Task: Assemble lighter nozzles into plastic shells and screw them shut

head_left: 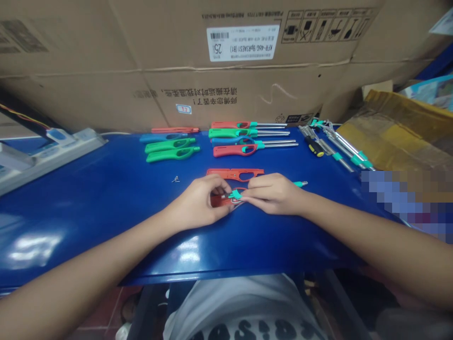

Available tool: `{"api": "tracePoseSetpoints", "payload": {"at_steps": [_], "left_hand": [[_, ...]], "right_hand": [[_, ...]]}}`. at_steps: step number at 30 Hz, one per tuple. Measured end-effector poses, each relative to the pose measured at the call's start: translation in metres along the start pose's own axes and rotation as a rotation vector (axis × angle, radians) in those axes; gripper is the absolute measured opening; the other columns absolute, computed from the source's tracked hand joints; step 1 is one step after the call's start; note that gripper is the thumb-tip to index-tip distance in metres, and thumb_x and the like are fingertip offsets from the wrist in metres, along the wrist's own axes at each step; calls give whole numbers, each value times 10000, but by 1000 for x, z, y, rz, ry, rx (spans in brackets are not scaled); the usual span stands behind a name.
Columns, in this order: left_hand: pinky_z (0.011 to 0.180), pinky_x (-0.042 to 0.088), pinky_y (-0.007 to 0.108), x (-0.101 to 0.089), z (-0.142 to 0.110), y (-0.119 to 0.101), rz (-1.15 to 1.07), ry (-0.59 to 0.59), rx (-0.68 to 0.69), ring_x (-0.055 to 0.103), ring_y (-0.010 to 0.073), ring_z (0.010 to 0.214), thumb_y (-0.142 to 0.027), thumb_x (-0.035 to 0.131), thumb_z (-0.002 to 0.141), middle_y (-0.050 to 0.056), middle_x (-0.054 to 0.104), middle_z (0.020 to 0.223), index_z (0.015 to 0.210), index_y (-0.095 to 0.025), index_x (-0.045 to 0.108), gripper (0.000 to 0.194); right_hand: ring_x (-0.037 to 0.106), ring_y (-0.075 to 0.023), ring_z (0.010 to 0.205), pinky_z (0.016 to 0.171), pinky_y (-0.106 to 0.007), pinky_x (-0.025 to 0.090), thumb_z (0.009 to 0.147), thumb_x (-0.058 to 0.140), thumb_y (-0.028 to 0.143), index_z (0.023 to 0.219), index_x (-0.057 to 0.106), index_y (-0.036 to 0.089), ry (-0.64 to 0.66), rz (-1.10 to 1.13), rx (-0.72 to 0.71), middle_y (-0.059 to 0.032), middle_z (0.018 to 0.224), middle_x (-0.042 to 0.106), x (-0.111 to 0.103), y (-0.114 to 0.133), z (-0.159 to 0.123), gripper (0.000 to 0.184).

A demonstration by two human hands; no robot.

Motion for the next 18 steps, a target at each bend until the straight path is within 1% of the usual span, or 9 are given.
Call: {"api": "tracePoseSetpoints", "payload": {"at_steps": [4,8,11,14,18], "left_hand": [[727,550,303,1,0,2,6,-3,4,643,162,773,-250,728,776,43,684,894,906,-171,681,159],[735,558,303,-1,-1,1,1,0,-5,658,169,794,-276,741,784,50,693,911,913,-171,692,173],[738,566,310,-4,0,1,-20,52,-23,677,181,808,-298,727,807,60,710,923,939,-168,706,187],[751,579,321,-7,2,5,-94,95,-53,697,193,826,-304,678,849,77,735,923,964,-158,715,190],[823,596,356,-12,6,12,-177,127,-50,721,209,876,-291,646,871,89,766,974,952,-164,742,179]], "right_hand": [[604,-137,661,593,-257,441,1002,530,198,896,699,146,32,-20,7,-35,723,655,-1,1,1,206],[591,-131,664,600,-250,437,1007,517,203,870,706,150,65,-14,39,-38,734,650,-1,1,2,239],[588,-129,668,608,-244,439,1007,516,214,843,707,160,72,6,63,-35,731,646,-1,1,1,257],[591,-129,666,604,-245,437,1005,520,222,830,708,161,85,16,75,-36,729,650,0,0,0,264],[595,-129,671,602,-244,431,1005,517,219,846,712,164,90,15,77,-34,740,656,0,0,0,258]]}}
Point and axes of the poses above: each hand's wrist, its own z-axis towards the middle knuckle, its own x-axis out of the palm, y = z × x, the point moved 2 cm from there along z, towards the middle knuckle
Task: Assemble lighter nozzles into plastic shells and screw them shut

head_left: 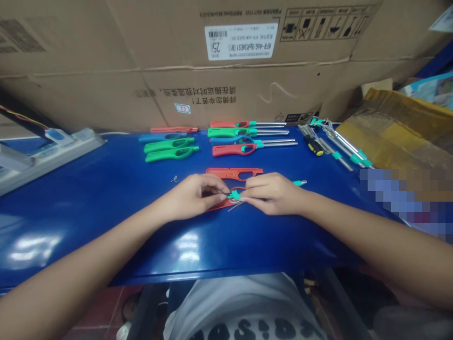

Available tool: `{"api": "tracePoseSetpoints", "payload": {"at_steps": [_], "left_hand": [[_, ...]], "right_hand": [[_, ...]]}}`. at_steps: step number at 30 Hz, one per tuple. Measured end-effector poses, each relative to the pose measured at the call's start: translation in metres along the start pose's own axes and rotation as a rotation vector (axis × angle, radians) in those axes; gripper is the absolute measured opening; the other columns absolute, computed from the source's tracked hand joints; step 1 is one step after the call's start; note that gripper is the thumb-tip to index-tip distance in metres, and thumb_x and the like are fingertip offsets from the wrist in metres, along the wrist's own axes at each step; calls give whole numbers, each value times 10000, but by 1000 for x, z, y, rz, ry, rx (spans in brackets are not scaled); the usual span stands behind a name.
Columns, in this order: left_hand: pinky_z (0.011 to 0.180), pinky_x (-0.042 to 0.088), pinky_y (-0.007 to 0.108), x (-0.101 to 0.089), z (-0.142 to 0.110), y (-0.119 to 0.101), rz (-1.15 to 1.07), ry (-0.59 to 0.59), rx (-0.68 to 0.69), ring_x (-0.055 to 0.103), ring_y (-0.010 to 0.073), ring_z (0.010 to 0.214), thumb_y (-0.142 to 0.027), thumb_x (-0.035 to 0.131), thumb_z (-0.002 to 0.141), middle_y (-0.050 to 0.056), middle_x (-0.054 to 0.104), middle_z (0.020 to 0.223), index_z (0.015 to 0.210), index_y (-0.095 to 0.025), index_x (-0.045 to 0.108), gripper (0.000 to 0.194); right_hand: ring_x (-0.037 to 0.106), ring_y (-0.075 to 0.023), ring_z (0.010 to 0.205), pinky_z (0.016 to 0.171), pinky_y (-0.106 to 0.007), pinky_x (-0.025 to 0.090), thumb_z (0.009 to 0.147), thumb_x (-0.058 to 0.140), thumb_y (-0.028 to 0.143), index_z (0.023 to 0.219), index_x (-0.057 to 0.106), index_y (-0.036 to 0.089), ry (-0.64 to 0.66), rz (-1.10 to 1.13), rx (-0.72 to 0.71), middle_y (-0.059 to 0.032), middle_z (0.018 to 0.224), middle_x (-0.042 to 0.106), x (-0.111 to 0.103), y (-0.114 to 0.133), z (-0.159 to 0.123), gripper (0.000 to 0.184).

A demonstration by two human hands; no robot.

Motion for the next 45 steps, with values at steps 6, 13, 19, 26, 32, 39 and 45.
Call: {"api": "tracePoseSetpoints", "payload": {"at_steps": [6,13,19,26,32,39,45], "left_hand": [[870,604,362,-6,2,0,-49,34,17,745,218,910,-305,673,864,86,783,1025,948,-190,797,189],[809,634,378,-5,1,6,-93,-71,-128,766,248,846,-367,776,772,69,805,919,867,-185,801,207],[754,606,298,-3,-4,-11,205,-139,37,753,200,794,-287,705,854,34,801,886,817,-213,811,134],[801,584,310,6,-19,-28,634,-94,203,731,210,867,-215,565,944,51,775,878,850,-217,787,240],[791,600,361,17,-31,-40,892,10,178,718,254,886,-254,480,1005,110,757,958,1054,-163,759,298],[841,570,444,30,-40,-37,1116,66,201,670,346,1040,-242,559,962,204,714,1193,1259,-75,683,363],[840,553,455,31,-42,-38,1023,50,28,660,344,1038,-164,554,945,186,688,1225,1310,-118,650,380]], "right_hand": [[585,-133,661,587,-254,410,998,504,199,826,695,153,16,-3,-2,-31,726,630,-1,2,1,261],[534,-114,644,594,-242,398,958,537,177,781,688,170,32,74,59,-8,723,587,-3,0,2,233],[562,-115,674,639,-238,448,946,610,216,876,723,152,21,196,166,-32,802,631,-4,-3,4,148],[592,-141,761,668,-251,448,991,517,213,928,702,165,124,57,103,-53,898,665,-5,1,4,201],[589,-128,747,684,-255,457,923,617,194,899,707,171,108,247,274,-43,902,654,-5,0,7,96],[491,-90,671,599,-213,417,831,743,232,978,683,166,85,374,459,0,848,574,-5,-4,11,171],[454,-80,651,571,-208,401,839,758,283,1090,687,174,110,407,481,-11,896,573,-4,-7,10,283]]}}
Point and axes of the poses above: each hand's wrist, its own z-axis towards the middle knuckle, its own x-axis out of the palm, y = z × x, the point moved 2 cm from there along z, towards the middle knuckle
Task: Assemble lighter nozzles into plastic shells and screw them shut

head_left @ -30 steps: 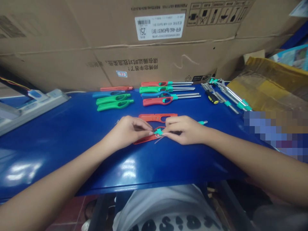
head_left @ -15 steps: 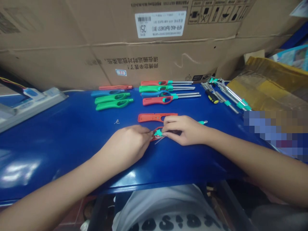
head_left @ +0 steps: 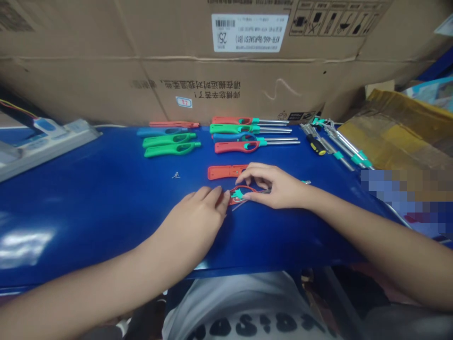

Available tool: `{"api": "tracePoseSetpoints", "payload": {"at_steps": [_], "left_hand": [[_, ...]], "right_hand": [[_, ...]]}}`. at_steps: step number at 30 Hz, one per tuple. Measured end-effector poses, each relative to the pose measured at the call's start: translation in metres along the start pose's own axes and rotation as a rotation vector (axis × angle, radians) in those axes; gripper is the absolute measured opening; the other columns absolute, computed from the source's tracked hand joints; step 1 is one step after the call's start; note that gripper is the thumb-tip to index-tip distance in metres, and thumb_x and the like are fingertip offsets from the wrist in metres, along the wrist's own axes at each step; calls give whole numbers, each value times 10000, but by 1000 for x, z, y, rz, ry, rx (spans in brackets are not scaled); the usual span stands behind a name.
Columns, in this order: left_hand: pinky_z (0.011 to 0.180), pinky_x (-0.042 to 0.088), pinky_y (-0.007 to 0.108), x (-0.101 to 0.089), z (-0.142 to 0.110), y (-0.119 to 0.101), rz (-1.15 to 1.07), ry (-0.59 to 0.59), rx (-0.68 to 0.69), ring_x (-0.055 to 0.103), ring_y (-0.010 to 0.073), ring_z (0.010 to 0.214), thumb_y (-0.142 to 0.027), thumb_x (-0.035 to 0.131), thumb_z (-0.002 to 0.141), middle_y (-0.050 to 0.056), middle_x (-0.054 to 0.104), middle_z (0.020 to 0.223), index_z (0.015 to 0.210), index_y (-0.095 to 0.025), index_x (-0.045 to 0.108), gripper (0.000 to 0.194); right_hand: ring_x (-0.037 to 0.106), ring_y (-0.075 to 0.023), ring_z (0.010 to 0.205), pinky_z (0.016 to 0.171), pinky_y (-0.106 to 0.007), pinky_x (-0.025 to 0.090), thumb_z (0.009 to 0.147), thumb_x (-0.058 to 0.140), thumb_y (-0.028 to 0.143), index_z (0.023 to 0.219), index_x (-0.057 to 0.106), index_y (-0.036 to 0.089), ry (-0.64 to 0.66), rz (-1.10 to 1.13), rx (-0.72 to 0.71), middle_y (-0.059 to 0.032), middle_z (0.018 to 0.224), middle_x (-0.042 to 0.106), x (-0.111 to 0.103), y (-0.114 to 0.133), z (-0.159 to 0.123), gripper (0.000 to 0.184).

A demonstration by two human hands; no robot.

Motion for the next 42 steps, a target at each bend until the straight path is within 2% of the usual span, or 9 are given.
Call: {"api": "tracePoseSetpoints", "payload": {"at_steps": [3,5,8,12,15,20,33,37,42], "left_hand": [[840,548,398,-3,7,11,-257,-15,-64,672,281,988,-169,544,956,121,705,1103,1141,-180,720,255],[797,542,345,-4,14,22,-479,-46,-113,681,238,923,-234,635,913,88,713,1054,1107,-184,705,212],[733,514,311,-1,21,34,-659,37,-143,680,210,838,-267,693,850,51,733,965,1077,-184,706,242],[669,472,280,4,25,32,-833,77,-82,654,174,757,-313,681,853,16,729,902,1012,-189,709,203],[664,458,262,10,28,26,-934,-6,-71,640,155,759,-385,661,890,5,719,898,1003,-188,696,230],[615,398,251,17,32,21,-804,-192,-65,542,120,655,-343,613,933,-8,641,753,863,-163,697,210],[640,449,241,16,33,30,-703,-280,-18,619,134,685,-334,645,943,29,712,814,968,-164,771,214],[740,502,298,17,34,32,-463,-243,10,655,193,822,-355,578,988,90,686,966,1185,-188,749,309],[763,534,354,19,35,28,-307,-204,-7,666,245,919,-341,540,1001,119,674,1080,1289,-194,692,357]], "right_hand": [[439,-79,642,565,-210,403,833,768,299,1158,677,177,5,3,4,-23,937,595,-1,-1,0,360],[436,-81,635,559,-212,402,818,783,312,1188,668,175,7,-18,23,-24,934,614,-1,-1,-1,410],[468,-93,646,576,-218,404,831,769,325,1115,702,174,33,-63,-11,-15,867,631,-1,1,-2,329],[555,-112,691,617,-224,435,856,740,296,1078,713,177,48,-85,-67,-16,842,670,0,4,-4,253],[629,-139,781,682,-242,474,874,717,285,1079,705,176,34,-124,-99,-38,925,710,2,5,-6,232],[665,-174,915,793,-280,497,924,664,310,1111,686,173,16,-216,-183,-62,1015,716,1,6,-8,232],[639,-252,1072,828,-338,498,919,643,354,1228,632,181,52,-542,-237,-106,1166,692,-15,9,-11,355],[640,-218,995,760,-300,476,915,649,325,1130,628,196,31,-565,-240,-81,1122,674,-19,16,-12,251],[608,-154,746,608,-269,385,959,590,316,1049,670,236,137,-642,-281,-32,1040,663,-11,19,-14,144]]}}
Point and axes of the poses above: each hand's wrist, its own z-axis towards the middle knuckle, its own x-axis out of the palm, y = z × x, the point moved 2 cm from there along z, towards the middle knuckle
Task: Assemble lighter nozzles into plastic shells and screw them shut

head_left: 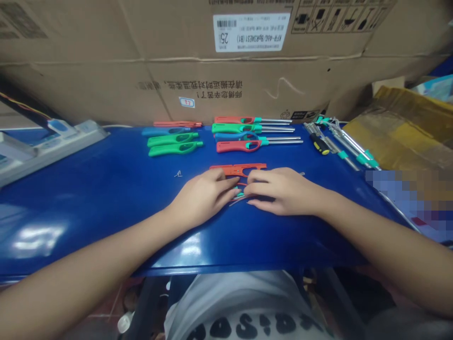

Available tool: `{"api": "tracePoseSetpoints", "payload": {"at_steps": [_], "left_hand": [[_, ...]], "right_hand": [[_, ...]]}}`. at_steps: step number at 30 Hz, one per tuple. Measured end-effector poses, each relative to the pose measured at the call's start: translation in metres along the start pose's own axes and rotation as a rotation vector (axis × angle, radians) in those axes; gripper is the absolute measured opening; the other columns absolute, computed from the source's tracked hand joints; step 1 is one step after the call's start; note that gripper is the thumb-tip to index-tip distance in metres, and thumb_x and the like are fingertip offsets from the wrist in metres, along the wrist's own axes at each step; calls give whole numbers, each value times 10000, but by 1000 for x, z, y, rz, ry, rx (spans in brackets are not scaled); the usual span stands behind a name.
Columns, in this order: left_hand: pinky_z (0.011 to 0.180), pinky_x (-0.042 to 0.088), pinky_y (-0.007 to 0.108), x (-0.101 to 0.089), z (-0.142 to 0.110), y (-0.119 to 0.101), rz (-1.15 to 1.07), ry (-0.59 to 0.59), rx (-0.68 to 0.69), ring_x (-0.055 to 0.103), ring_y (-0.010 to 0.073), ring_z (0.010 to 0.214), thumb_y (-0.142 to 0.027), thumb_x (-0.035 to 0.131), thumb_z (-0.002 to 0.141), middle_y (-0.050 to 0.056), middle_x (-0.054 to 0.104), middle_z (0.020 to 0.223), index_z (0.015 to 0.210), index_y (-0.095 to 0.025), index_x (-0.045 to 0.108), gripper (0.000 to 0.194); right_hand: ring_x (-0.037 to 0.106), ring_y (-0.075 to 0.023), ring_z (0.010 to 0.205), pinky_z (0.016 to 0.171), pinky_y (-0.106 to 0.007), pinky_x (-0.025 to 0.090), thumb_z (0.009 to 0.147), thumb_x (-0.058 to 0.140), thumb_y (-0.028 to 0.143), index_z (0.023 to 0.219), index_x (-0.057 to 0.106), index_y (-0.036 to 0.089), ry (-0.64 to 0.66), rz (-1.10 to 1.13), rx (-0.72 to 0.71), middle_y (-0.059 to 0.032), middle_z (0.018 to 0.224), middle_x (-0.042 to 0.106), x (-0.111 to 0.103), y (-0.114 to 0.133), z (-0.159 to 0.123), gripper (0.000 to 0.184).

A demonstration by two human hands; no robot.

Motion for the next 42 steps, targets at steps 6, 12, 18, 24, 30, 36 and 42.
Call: {"api": "tracePoseSetpoints", "payload": {"at_steps": [6,12,18,24,30,36,42], "left_hand": [[871,537,354,-1,1,4,-235,-22,17,653,232,1035,-297,538,995,98,689,1109,1237,-204,708,309],[773,537,299,-8,3,11,-397,29,11,652,188,890,-373,670,907,70,703,1031,1261,-224,700,385],[751,528,278,-15,3,14,-408,65,25,645,160,802,-381,680,895,50,694,986,1239,-237,721,376],[787,524,281,-15,3,18,-438,88,44,661,170,858,-374,692,893,47,706,1005,1206,-248,744,341],[807,519,291,-14,2,15,-408,86,51,664,177,873,-360,678,909,45,709,1006,1215,-253,743,330],[813,524,302,-14,1,12,-374,77,53,667,187,863,-355,667,918,52,710,991,1200,-249,751,313],[846,531,314,-14,1,11,-390,52,70,677,194,883,-355,673,905,55,719,1001,1172,-241,761,304]], "right_hand": [[635,-151,789,604,-257,383,992,534,252,1089,670,236,-31,13,-7,-31,1055,675,9,6,4,167],[645,-158,877,688,-260,444,992,522,246,1025,626,204,-15,175,67,-47,1065,676,-1,2,1,116],[668,-178,860,691,-275,452,902,634,252,1024,689,229,82,199,244,-32,1032,719,-27,-19,-10,136],[688,-181,869,727,-279,451,955,579,225,933,745,236,118,210,186,-26,980,741,-24,-24,-11,168],[662,-177,785,621,-280,396,971,507,166,824,708,194,146,-31,147,-39,875,716,-20,-11,-8,250],[632,-180,703,588,-304,380,929,523,129,858,725,189,201,-191,124,-58,847,710,-23,5,-8,222],[668,-179,853,634,-274,430,980,542,294,1109,687,223,38,-67,65,-71,1148,699,-12,8,-2,207]]}}
Point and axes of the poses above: each hand's wrist, its own z-axis towards the middle knuckle, its own x-axis out of the palm, y = z × x, the point moved 2 cm from there along z, towards the middle knuckle
